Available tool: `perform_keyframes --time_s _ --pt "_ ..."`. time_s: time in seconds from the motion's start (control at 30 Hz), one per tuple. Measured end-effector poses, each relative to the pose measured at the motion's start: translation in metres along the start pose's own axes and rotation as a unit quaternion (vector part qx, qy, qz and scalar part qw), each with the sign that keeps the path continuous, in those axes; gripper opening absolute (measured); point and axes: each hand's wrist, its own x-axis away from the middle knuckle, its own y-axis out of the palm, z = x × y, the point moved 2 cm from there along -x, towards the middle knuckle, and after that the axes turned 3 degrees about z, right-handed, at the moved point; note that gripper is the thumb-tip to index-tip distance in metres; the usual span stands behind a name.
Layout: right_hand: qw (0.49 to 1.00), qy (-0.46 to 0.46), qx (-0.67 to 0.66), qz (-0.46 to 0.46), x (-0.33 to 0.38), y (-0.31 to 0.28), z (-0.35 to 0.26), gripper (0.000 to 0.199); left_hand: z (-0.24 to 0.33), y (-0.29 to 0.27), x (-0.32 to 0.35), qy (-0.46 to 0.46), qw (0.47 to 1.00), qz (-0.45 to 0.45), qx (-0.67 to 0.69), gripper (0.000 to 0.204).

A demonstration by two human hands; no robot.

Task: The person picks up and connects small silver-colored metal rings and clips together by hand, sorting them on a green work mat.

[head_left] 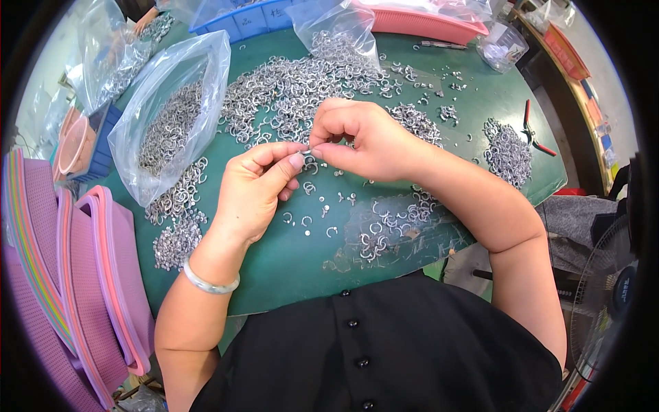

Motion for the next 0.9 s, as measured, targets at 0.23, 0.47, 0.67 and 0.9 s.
perform_keyframes --time_s 0.23,0.47,0.67,0.9 --pt "0.993 -0.091 0.069 0.040 0.000 0.001 -0.001 0.008 0.001 0.002 0.000 -0.016 1.000 -0.007 0.024 0.014" --pt "0.993 -0.095 0.059 0.029 -0.002 -0.015 -0.005 0.006 0.005 -0.002 -0.001 -0.063 0.988 -0.036 0.140 0.008" --pt "0.949 0.015 0.295 -0.106 0.005 -0.047 0.007 0.004 -0.001 -0.014 -0.007 -0.084 0.963 -0.110 0.231 0.011" --pt "0.930 0.036 0.322 -0.172 0.009 -0.030 0.015 0.006 0.002 -0.008 -0.006 -0.101 0.963 -0.109 0.225 0.017"
